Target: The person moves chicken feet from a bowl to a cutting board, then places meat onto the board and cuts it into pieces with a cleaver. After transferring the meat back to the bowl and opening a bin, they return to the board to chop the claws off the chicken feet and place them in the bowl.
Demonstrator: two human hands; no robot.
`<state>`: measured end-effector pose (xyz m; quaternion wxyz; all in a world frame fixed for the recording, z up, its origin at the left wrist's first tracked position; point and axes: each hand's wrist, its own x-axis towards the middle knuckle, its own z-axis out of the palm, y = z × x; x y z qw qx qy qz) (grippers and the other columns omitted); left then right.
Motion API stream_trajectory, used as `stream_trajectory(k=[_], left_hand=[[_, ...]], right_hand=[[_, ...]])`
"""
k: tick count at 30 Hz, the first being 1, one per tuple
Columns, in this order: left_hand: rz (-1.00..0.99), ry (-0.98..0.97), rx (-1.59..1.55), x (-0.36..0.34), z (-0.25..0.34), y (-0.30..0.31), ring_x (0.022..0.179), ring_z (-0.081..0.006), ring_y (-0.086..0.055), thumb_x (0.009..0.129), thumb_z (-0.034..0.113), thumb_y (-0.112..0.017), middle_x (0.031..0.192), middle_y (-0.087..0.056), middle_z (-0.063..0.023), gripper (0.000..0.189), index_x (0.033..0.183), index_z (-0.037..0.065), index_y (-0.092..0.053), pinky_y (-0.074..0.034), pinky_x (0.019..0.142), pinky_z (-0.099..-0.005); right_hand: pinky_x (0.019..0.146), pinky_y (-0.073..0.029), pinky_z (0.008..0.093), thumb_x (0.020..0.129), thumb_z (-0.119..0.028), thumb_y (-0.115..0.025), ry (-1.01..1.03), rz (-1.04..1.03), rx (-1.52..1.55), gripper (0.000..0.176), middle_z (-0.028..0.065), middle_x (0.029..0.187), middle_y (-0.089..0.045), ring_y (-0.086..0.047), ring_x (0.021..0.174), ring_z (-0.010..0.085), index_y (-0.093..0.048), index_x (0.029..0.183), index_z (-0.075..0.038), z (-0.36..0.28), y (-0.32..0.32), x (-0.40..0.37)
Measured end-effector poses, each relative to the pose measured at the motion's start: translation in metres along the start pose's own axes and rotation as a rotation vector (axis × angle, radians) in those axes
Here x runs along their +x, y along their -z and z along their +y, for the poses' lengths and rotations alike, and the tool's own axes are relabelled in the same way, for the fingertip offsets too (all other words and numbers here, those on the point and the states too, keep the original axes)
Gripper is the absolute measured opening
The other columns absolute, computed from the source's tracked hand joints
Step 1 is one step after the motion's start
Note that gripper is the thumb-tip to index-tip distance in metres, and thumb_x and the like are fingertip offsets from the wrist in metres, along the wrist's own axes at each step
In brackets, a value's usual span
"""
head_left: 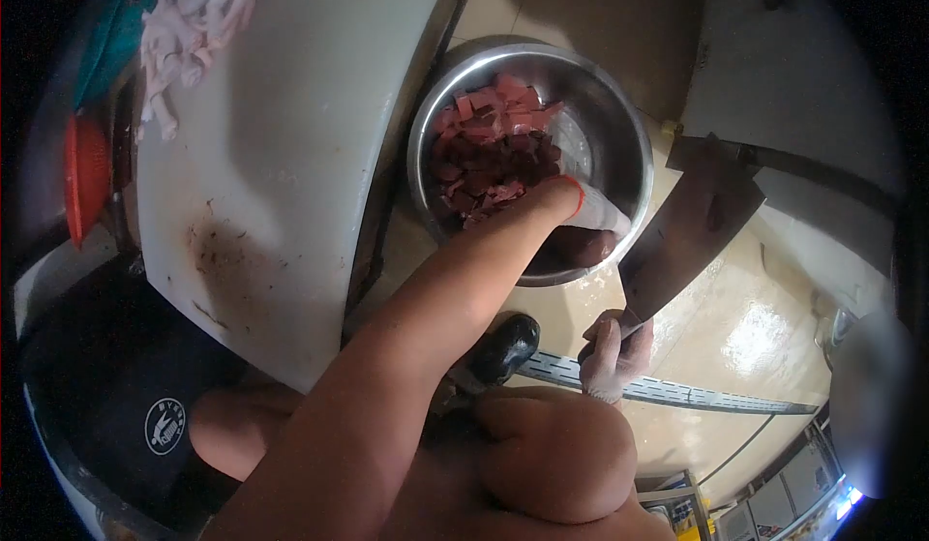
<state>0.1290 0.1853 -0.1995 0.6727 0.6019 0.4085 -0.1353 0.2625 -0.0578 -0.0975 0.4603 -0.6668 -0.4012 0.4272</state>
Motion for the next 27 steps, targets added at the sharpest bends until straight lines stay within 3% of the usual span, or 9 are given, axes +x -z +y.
stream_trajectory(k=[2,4,6,11,16,20,22,26,27], left_hand=[[-0.040,0.022,-0.244,-0.010,-0.008,-0.003,0.113,-0.0291,-0.081,0.096,0.058,-0.075,0.121,-0.087,-0.0192,0.062,0.124,0.004,-0.089,-0.059,0.102,-0.0439],[-0.077,0.045,-0.488,-0.016,-0.020,-0.009,0.106,-0.0256,-0.081,0.100,0.053,-0.075,0.114,-0.087,-0.0146,0.051,0.117,0.007,-0.089,-0.060,0.097,-0.0443],[-0.139,-0.077,-1.138,-0.006,-0.050,-0.025,0.100,-0.0206,-0.079,0.106,0.044,-0.073,0.104,-0.084,-0.0073,0.035,0.108,0.012,-0.087,-0.061,0.093,-0.0433],[-0.030,-0.305,-1.943,-0.073,-0.033,-0.062,0.131,-0.0313,-0.077,0.117,0.056,-0.063,0.140,-0.080,-0.0131,0.052,0.142,0.012,-0.076,-0.061,0.118,-0.0544],[-0.018,-0.333,-2.110,-0.122,-0.036,-0.101,0.119,-0.0267,-0.078,0.118,0.044,-0.064,0.133,-0.079,-0.0096,0.040,0.138,0.011,-0.074,-0.066,0.105,-0.0511],[0.103,-0.567,-2.019,-0.193,-0.009,-0.127,0.119,-0.0218,-0.079,0.119,0.043,-0.064,0.132,-0.081,-0.0067,0.038,0.141,0.013,-0.074,-0.066,0.104,-0.0458],[-0.026,-0.545,-1.971,-0.207,-0.018,-0.141,0.109,-0.0209,-0.081,0.118,0.045,-0.067,0.126,-0.082,-0.0037,0.041,0.143,0.013,-0.072,-0.068,0.096,-0.0412],[-0.129,-0.644,-1.890,-0.239,-0.012,-0.157,0.091,-0.0176,-0.079,0.115,0.049,-0.071,0.104,-0.081,-0.0042,0.036,0.119,0.014,-0.079,-0.065,0.078,-0.0389],[-0.122,-0.721,-1.860,-0.265,-0.002,-0.151,0.095,-0.0220,-0.082,0.116,0.046,-0.070,0.110,-0.084,-0.0107,0.044,0.124,0.004,-0.080,-0.068,0.083,-0.0400]], right_hand=[[0.060,-0.045,0.0265,0.112,-0.012,-0.070,0.037,0.026,-0.022,0.031,0.0073,0.086,-0.073,-0.060,0.065,0.0095,-0.066,0.137,0.005,-0.002,-0.002,-0.001],[0.071,-0.054,0.0276,0.110,-0.002,-0.063,0.028,-0.002,0.018,0.025,0.0085,0.091,-0.075,-0.066,0.075,0.0122,-0.067,0.132,0.008,-0.008,0.000,-0.004],[0.071,-0.053,0.0273,0.110,-0.002,-0.063,-0.028,-0.005,0.020,0.025,0.0086,0.090,-0.075,-0.066,0.074,0.0118,-0.067,0.132,0.008,-0.011,0.004,-0.009],[0.065,-0.050,0.0279,0.109,0.001,-0.058,0.069,-0.013,0.000,0.022,0.0086,0.086,-0.074,-0.063,0.070,0.0097,-0.067,0.128,0.007,-0.040,0.003,0.001],[0.070,-0.058,0.0340,0.102,-0.006,-0.067,0.448,-0.256,-0.271,0.039,0.0109,0.086,-0.075,-0.070,0.069,0.0207,-0.072,0.138,0.008,-0.120,-0.019,0.045],[0.067,-0.062,0.0454,0.095,-0.013,-0.089,1.220,-0.574,-0.645,0.058,0.0134,0.101,-0.080,-0.076,0.071,0.0346,-0.075,0.151,-0.007,-0.214,-0.073,0.084],[0.066,-0.062,0.0468,0.090,-0.020,-0.093,1.348,-0.696,-0.774,0.061,0.0129,0.099,-0.079,-0.075,0.071,0.0347,-0.077,0.149,-0.015,-0.264,-0.118,0.085],[0.062,-0.057,0.0488,0.098,-0.024,-0.087,1.598,-0.911,-0.902,0.050,0.0124,0.088,-0.072,-0.072,0.068,0.0359,-0.078,0.146,-0.015,-0.313,-0.220,0.087],[0.065,-0.059,0.0496,0.099,-0.025,-0.085,1.653,-0.962,-0.948,0.052,0.0124,0.090,-0.072,-0.073,0.072,0.0361,-0.074,0.149,-0.016,-0.322,-0.244,0.090]])
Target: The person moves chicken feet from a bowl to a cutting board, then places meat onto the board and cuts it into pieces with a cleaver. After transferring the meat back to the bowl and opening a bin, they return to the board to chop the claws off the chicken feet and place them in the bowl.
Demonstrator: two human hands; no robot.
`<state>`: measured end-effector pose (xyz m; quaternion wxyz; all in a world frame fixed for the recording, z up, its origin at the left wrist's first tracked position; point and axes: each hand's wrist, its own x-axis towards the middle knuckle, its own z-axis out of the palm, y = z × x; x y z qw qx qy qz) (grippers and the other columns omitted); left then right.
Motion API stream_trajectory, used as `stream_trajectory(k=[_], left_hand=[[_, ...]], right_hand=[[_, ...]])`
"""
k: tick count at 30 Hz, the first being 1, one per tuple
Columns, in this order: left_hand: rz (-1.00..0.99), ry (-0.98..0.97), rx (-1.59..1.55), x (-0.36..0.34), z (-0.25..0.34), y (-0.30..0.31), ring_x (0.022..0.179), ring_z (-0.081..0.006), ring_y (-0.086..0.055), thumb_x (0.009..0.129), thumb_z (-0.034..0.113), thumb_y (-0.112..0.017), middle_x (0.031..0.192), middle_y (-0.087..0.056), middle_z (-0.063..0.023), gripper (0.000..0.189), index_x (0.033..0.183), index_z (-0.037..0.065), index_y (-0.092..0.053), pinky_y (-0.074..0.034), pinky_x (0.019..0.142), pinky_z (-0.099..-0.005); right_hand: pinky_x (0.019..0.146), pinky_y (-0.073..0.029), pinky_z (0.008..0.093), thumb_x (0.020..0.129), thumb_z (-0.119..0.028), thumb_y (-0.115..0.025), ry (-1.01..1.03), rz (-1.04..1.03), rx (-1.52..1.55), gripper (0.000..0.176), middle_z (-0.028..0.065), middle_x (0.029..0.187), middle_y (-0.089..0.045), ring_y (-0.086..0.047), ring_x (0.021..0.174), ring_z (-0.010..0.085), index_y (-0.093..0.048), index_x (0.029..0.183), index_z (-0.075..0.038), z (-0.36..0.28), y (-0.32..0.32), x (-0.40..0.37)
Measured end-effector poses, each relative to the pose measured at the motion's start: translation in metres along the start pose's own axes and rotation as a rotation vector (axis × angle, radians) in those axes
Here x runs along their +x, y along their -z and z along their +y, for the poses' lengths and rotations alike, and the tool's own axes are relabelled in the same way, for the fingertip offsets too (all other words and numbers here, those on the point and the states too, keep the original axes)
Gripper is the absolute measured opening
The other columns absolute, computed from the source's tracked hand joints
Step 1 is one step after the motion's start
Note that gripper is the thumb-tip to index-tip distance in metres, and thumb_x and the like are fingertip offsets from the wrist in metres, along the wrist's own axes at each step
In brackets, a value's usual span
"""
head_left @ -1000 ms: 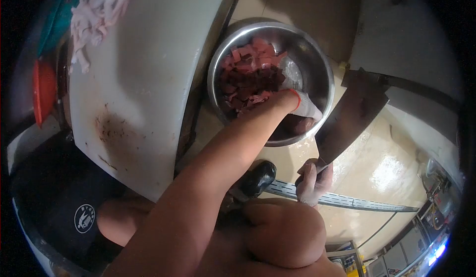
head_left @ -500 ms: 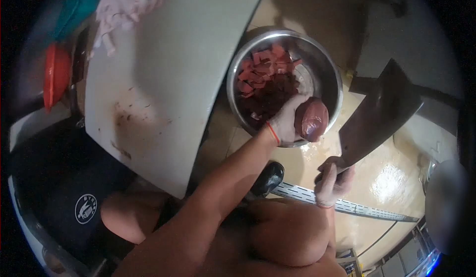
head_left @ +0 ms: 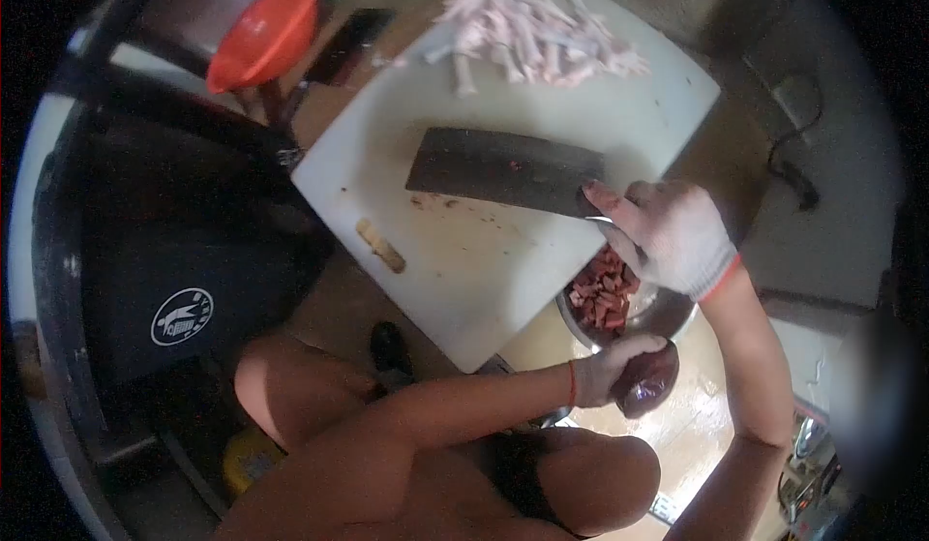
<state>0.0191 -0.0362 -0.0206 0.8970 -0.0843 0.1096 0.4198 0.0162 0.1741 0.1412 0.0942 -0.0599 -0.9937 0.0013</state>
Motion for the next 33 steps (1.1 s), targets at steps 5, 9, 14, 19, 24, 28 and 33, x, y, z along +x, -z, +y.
stream_trajectory(k=[5,9,14,19,24,28,33], left_hand=[[-0.007,0.055,0.085,-0.042,0.045,-0.067,0.084,-0.0176,-0.079,0.113,0.043,-0.077,0.100,-0.081,-0.0047,0.033,0.113,0.010,-0.078,-0.066,0.077,-0.0367],[-0.102,0.133,0.057,-0.090,0.083,-0.138,0.084,-0.0184,-0.080,0.111,0.040,-0.082,0.099,-0.083,-0.0050,0.030,0.113,0.010,-0.079,-0.067,0.081,-0.0360],[-0.037,0.005,0.158,-0.227,0.154,-0.277,0.096,-0.0206,-0.083,0.107,0.020,-0.081,0.112,-0.085,-0.0089,0.026,0.126,0.004,-0.073,-0.070,0.091,-0.0434],[0.124,0.039,0.246,-0.395,0.188,-0.421,0.103,-0.0239,-0.083,0.105,0.025,-0.081,0.115,-0.084,-0.0120,0.037,0.134,0.005,-0.072,-0.069,0.094,-0.0460],[0.065,-0.329,0.117,-0.550,0.134,-0.523,0.102,-0.0262,-0.083,0.106,0.031,-0.076,0.109,-0.085,-0.0118,0.032,0.123,0.004,-0.079,-0.068,0.095,-0.0488],[0.045,-0.961,0.324,-0.726,0.116,-0.640,0.108,-0.0294,-0.080,0.106,0.028,-0.077,0.118,-0.082,-0.0126,0.031,0.127,0.005,-0.080,-0.066,0.099,-0.0493],[0.215,-1.723,0.539,-1.012,0.027,-0.866,0.147,-0.0417,-0.068,0.106,0.038,-0.072,0.170,-0.063,-0.0196,0.070,0.167,0.005,-0.060,-0.054,0.126,-0.0608]], right_hand=[[0.077,-0.063,0.0521,0.102,-0.033,-0.082,0.172,-0.127,-0.093,0.052,0.0113,0.100,-0.076,-0.077,0.084,0.0364,-0.071,0.149,-0.013,0.043,-0.026,0.072],[0.092,-0.065,0.0537,0.097,-0.038,-0.087,0.137,-0.186,0.081,0.057,0.0160,0.123,-0.079,-0.079,0.106,0.0392,-0.073,0.145,-0.010,0.061,0.028,0.110],[0.100,-0.066,0.0544,0.094,-0.033,-0.087,0.059,-0.111,0.104,0.063,0.0189,0.129,-0.080,-0.080,0.115,0.0410,-0.075,0.152,-0.011,0.054,0.143,0.175],[0.104,-0.065,0.0544,0.098,-0.037,-0.085,0.010,-0.261,0.147,0.057,0.0230,0.133,-0.080,-0.080,0.116,0.0442,-0.078,0.149,-0.012,0.041,0.189,0.193],[0.110,-0.063,0.0533,0.109,-0.050,-0.072,-0.063,-0.453,0.367,0.059,0.0226,0.136,-0.083,-0.078,0.127,0.0433,-0.076,0.151,-0.008,-0.053,0.282,0.157],[0.110,-0.063,0.0529,0.108,-0.050,-0.072,-0.152,-0.631,0.497,0.060,0.0224,0.136,-0.083,-0.079,0.127,0.0431,-0.077,0.151,-0.009,-0.158,0.377,0.230],[0.110,-0.063,0.0525,0.108,-0.050,-0.072,-0.166,-0.740,0.491,0.060,0.0221,0.137,-0.083,-0.079,0.128,0.0427,-0.077,0.151,-0.009,-0.230,0.465,0.314]])
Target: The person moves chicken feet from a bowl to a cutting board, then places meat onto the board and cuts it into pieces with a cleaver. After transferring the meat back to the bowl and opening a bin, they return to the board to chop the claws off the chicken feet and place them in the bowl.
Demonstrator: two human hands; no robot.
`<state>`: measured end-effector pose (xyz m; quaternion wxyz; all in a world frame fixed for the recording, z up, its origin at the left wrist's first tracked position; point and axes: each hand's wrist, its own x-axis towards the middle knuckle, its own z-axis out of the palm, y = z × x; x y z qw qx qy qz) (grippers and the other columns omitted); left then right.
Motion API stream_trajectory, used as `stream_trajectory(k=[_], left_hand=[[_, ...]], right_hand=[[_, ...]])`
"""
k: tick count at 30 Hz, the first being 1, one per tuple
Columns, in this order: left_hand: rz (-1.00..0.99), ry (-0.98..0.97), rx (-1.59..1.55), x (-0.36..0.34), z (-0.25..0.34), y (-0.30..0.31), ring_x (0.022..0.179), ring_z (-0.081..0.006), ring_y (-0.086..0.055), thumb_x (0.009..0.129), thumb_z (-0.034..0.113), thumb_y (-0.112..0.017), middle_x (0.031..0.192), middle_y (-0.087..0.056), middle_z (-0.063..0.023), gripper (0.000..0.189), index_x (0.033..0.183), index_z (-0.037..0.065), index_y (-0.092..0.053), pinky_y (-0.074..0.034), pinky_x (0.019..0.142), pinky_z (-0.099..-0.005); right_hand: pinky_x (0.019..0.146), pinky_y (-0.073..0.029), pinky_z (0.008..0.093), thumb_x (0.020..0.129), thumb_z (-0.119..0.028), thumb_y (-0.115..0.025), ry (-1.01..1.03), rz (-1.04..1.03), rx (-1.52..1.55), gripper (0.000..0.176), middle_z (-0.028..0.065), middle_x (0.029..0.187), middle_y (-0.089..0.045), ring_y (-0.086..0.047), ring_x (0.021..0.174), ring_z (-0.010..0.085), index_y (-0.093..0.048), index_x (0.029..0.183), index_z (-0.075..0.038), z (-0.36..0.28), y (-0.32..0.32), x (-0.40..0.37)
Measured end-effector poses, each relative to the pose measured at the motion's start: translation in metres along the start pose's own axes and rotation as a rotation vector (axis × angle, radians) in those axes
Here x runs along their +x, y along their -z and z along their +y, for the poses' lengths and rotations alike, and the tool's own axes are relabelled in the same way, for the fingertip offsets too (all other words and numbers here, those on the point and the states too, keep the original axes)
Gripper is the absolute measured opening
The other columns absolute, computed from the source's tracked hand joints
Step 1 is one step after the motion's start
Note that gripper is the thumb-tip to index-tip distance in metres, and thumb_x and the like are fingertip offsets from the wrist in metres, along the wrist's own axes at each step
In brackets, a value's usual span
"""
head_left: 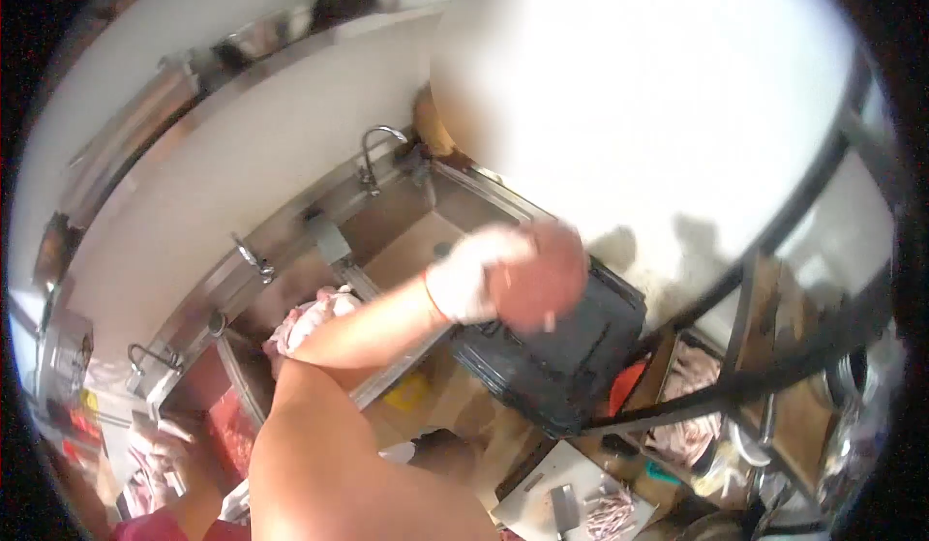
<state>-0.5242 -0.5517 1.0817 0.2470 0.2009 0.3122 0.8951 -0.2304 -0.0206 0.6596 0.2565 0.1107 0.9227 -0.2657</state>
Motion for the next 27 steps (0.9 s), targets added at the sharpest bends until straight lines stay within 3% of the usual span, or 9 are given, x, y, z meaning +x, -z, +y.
stream_trajectory(k=[1,2,3,7,11,14,21,24,27], left_hand=[[0.306,-0.216,0.319,-0.006,0.063,-0.035,0.140,-0.0414,-0.071,0.105,0.046,-0.069,0.160,-0.069,-0.0198,0.071,0.163,0.005,-0.063,-0.056,0.122,-0.0598],[0.497,-0.459,0.337,-0.003,0.115,-0.052,0.112,-0.0319,-0.079,0.105,0.043,-0.073,0.128,-0.082,-0.0150,0.055,0.144,0.004,-0.075,-0.065,0.093,-0.0498],[0.484,-0.661,0.495,-0.007,0.177,-0.078,0.106,-0.0289,-0.077,0.105,0.045,-0.070,0.117,-0.081,-0.0129,0.048,0.128,0.004,-0.078,-0.064,0.088,-0.0485],[0.870,-1.004,1.087,-0.028,0.405,-0.122,0.098,-0.0276,-0.076,0.108,0.054,-0.064,0.104,-0.079,-0.0120,0.052,0.113,0.004,-0.078,-0.062,0.090,-0.0455],[1.635,-0.501,1.982,-0.083,0.574,-0.123,0.106,-0.0267,-0.077,0.109,0.058,-0.066,0.112,-0.082,-0.0128,0.055,0.121,0.006,-0.081,-0.063,0.093,-0.0478],[1.847,-0.006,1.672,-0.116,0.648,-0.079,0.104,-0.0235,-0.075,0.109,0.054,-0.071,0.112,-0.080,-0.0115,0.055,0.132,0.006,-0.082,-0.061,0.089,-0.0443],[1.839,0.316,2.621,-0.148,0.628,-0.040,0.129,-0.0296,-0.071,0.116,0.053,-0.068,0.139,-0.076,-0.0145,0.059,0.150,0.005,-0.074,-0.056,0.110,-0.0480],[1.741,-0.079,2.908,-0.087,0.577,-0.038,0.140,-0.0322,-0.069,0.119,0.052,-0.066,0.151,-0.074,-0.0158,0.062,0.158,0.005,-0.071,-0.054,0.119,-0.0496],[1.340,-0.576,2.856,0.004,0.425,-0.032,0.151,-0.0349,-0.067,0.121,0.052,-0.065,0.162,-0.073,-0.0171,0.065,0.165,0.004,-0.068,-0.052,0.128,-0.0512]], right_hand=[[0.110,-0.063,0.0524,0.108,-0.050,-0.072,0.002,-0.009,-0.008,0.060,0.0221,0.137,-0.083,-0.079,0.128,0.0427,-0.077,0.151,-0.009,-0.020,0.016,0.004],[0.110,-0.063,0.0523,0.108,-0.050,-0.072,-0.011,-0.013,-0.002,0.060,0.0220,0.137,-0.083,-0.079,0.128,0.0426,-0.077,0.151,-0.010,-0.035,0.027,0.006],[0.110,-0.063,0.0522,0.107,-0.051,-0.073,-0.019,-0.013,-0.010,0.060,0.0220,0.137,-0.084,-0.079,0.128,0.0425,-0.077,0.151,-0.010,-0.052,0.039,0.007],[0.110,-0.063,0.0519,0.107,-0.051,-0.073,-0.066,-0.021,0.000,0.060,0.0218,0.137,-0.084,-0.079,0.128,0.0423,-0.077,0.152,-0.010,-0.085,0.061,0.024],[0.110,-0.063,0.0516,0.106,-0.051,-0.073,-0.121,-0.010,0.036,0.061,0.0216,0.137,-0.084,-0.079,0.129,0.0420,-0.077,0.152,-0.011,-0.107,0.062,0.035],[0.110,-0.063,0.0513,0.106,-0.052,-0.073,-0.148,0.009,0.085,0.061,0.0214,0.138,-0.084,-0.079,0.129,0.0418,-0.077,0.152,-0.011,-0.104,0.051,0.041],[0.110,-0.063,0.0507,0.105,-0.052,-0.074,-0.189,0.110,0.254,0.061,0.0211,0.138,-0.084,-0.080,0.129,0.0413,-0.078,0.152,-0.012,-0.030,-0.043,-0.007],[0.110,-0.063,0.0504,0.105,-0.052,-0.074,-0.226,0.217,0.389,0.062,0.0209,0.139,-0.085,-0.080,0.130,0.0411,-0.078,0.152,-0.013,0.003,-0.095,-0.044],[0.114,-0.062,0.0503,0.104,-0.053,-0.075,-0.445,-0.060,0.211,0.065,0.0221,0.141,-0.084,-0.079,0.132,0.0400,-0.076,0.155,-0.012,-0.001,-0.122,-0.077]])
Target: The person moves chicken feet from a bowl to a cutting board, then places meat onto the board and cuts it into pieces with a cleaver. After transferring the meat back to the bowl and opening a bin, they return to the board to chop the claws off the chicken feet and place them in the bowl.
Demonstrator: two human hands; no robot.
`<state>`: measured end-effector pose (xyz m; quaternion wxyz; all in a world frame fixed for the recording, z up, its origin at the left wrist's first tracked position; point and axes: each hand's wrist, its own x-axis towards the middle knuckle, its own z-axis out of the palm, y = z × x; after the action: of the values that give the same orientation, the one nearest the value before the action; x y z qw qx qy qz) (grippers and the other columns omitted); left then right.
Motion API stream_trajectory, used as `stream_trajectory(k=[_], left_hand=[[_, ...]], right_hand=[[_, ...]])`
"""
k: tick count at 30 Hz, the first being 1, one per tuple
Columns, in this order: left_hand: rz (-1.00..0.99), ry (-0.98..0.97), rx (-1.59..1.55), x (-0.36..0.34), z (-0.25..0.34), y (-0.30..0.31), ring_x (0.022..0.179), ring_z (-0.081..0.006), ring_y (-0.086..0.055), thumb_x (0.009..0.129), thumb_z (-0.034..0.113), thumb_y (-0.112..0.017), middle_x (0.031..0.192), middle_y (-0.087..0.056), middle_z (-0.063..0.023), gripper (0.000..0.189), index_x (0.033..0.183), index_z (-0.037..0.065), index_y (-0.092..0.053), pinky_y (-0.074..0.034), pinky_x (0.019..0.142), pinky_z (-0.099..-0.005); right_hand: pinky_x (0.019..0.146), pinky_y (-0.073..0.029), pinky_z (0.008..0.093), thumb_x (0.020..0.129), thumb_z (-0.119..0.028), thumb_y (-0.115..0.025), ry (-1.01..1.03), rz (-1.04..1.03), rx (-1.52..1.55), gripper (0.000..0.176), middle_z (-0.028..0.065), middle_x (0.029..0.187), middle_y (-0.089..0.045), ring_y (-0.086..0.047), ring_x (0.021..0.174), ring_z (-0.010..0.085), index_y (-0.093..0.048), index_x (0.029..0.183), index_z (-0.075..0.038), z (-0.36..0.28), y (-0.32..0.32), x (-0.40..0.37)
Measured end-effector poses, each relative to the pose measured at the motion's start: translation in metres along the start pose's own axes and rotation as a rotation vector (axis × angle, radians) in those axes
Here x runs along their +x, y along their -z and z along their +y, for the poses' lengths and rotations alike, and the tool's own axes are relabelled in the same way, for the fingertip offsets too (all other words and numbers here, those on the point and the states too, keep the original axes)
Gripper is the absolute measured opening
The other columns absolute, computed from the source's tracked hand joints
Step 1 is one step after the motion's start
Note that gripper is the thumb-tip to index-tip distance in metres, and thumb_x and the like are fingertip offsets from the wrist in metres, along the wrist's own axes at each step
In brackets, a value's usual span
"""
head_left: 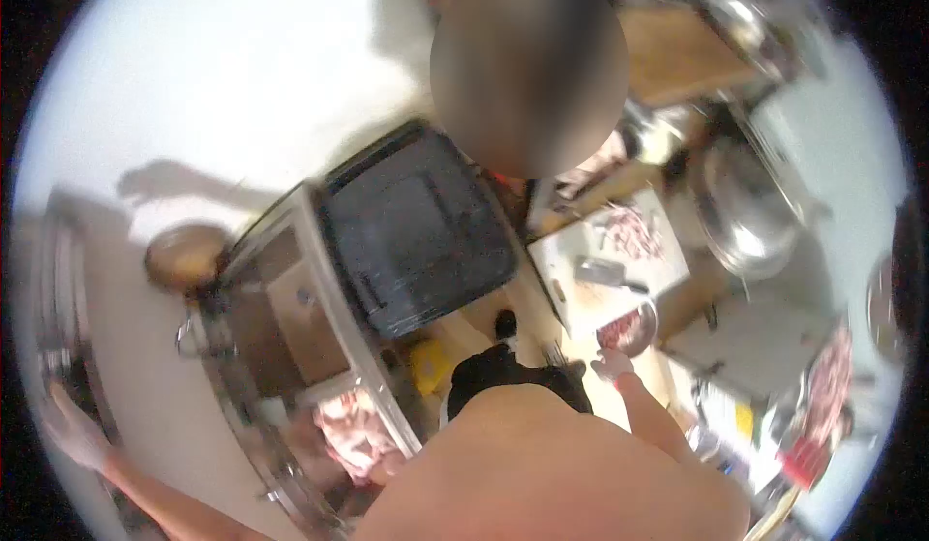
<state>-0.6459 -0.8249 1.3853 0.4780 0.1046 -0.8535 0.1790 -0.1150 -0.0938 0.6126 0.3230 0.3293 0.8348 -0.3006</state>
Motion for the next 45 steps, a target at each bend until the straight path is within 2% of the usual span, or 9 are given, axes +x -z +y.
stream_trajectory(k=[5,10,15,20,24,29,35,42,45], left_hand=[[-0.284,-0.515,-0.869,-0.181,0.252,-0.007,0.163,-0.0336,-0.057,0.115,0.007,-0.075,0.174,-0.064,-0.0208,0.060,0.172,-0.001,-0.059,-0.043,0.139,-0.0507],[-0.970,-0.761,-1.293,-0.400,0.498,0.094,0.148,-0.0405,-0.069,0.094,0.000,-0.081,0.153,-0.076,-0.0210,0.050,0.144,0.001,-0.077,-0.050,0.130,-0.0522],[-1.332,-1.086,-1.345,-0.612,0.599,0.145,0.139,-0.0466,-0.071,0.097,0.010,-0.085,0.148,-0.077,-0.0238,0.042,0.138,0.001,-0.078,-0.056,0.122,-0.0537],[-1.434,-1.285,-1.308,-0.780,0.661,0.126,0.136,-0.0464,-0.073,0.103,0.018,-0.084,0.144,-0.078,-0.0248,0.040,0.139,0.002,-0.077,-0.057,0.119,-0.0535],[-1.528,-1.261,-1.252,-0.902,0.735,0.098,0.133,-0.0461,-0.074,0.105,0.023,-0.083,0.139,-0.078,-0.0244,0.041,0.139,0.002,-0.077,-0.059,0.116,-0.0528],[-1.492,-1.219,-1.141,-1.064,0.881,0.029,0.125,-0.0466,-0.075,0.106,0.035,-0.079,0.133,-0.079,-0.0255,0.044,0.139,0.004,-0.078,-0.060,0.109,-0.0544],[-1.183,-1.303,-1.200,-1.162,1.049,0.001,0.126,-0.0455,-0.080,0.108,0.040,-0.076,0.142,-0.081,-0.0238,0.044,0.139,0.010,-0.081,-0.063,0.108,-0.0509],[-1.033,-1.309,-1.037,-1.233,1.079,-0.037,0.137,-0.0512,-0.075,0.104,0.047,-0.063,0.150,-0.077,-0.0298,0.059,0.144,0.008,-0.081,-0.060,0.118,-0.0551],[-1.258,-1.362,-0.936,-1.205,1.056,-0.044,0.138,-0.0525,-0.074,0.106,0.044,-0.062,0.152,-0.073,-0.0349,0.062,0.148,0.001,-0.076,-0.058,0.120,-0.0554]], right_hand=[[0.123,-0.058,0.0510,0.107,-0.052,-0.074,-0.218,-0.159,0.118,0.063,0.0215,0.144,-0.083,-0.075,0.138,0.0447,-0.077,0.154,-0.010,0.003,-0.038,-0.038],[0.113,-0.060,0.0530,0.115,-0.038,-0.067,-0.058,-0.360,-0.062,0.036,0.0234,0.138,-0.083,-0.077,0.134,0.0427,-0.084,0.126,-0.008,0.070,-0.136,-0.039],[0.102,-0.062,0.0495,0.117,-0.033,-0.065,0.141,-0.090,0.455,0.032,0.0181,0.116,-0.082,-0.080,0.112,0.0367,-0.079,0.114,-0.005,0.141,-0.143,-0.107],[0.098,-0.062,0.0397,0.119,-0.044,-0.068,-0.010,-0.883,1.152,0.042,0.0068,0.107,-0.077,-0.077,0.106,0.0191,-0.075,0.117,-0.003,0.203,-0.113,-0.187],[0.103,-0.062,0.0439,0.117,-0.040,-0.071,-0.132,-0.996,1.161,0.038,0.0111,0.110,-0.081,-0.078,0.111,0.0227,-0.079,0.122,-0.004,0.219,-0.168,-0.150],[0.102,-0.065,0.0527,0.113,-0.032,-0.070,0.096,-0.434,0.489,0.032,0.0156,0.127,-0.083,-0.082,0.119,0.0363,-0.080,0.129,-0.006,0.240,-0.149,0.038],[0.119,-0.056,0.0529,0.103,-0.027,-0.077,0.076,0.812,-0.069,0.055,0.0138,0.151,-0.074,-0.074,0.132,0.0389,-0.070,0.156,-0.014,0.305,-0.105,0.292],[0.120,-0.053,0.0537,0.098,-0.011,-0.075,0.077,0.790,-0.348,0.059,0.0171,0.150,-0.071,-0.068,0.139,0.0397,-0.066,0.156,-0.007,0.353,-0.122,0.427],[0.116,-0.056,0.0540,0.096,-0.016,-0.081,0.008,0.637,-0.394,0.061,0.0181,0.144,-0.073,-0.070,0.133,0.0396,-0.066,0.155,-0.007,0.346,-0.130,0.415]])
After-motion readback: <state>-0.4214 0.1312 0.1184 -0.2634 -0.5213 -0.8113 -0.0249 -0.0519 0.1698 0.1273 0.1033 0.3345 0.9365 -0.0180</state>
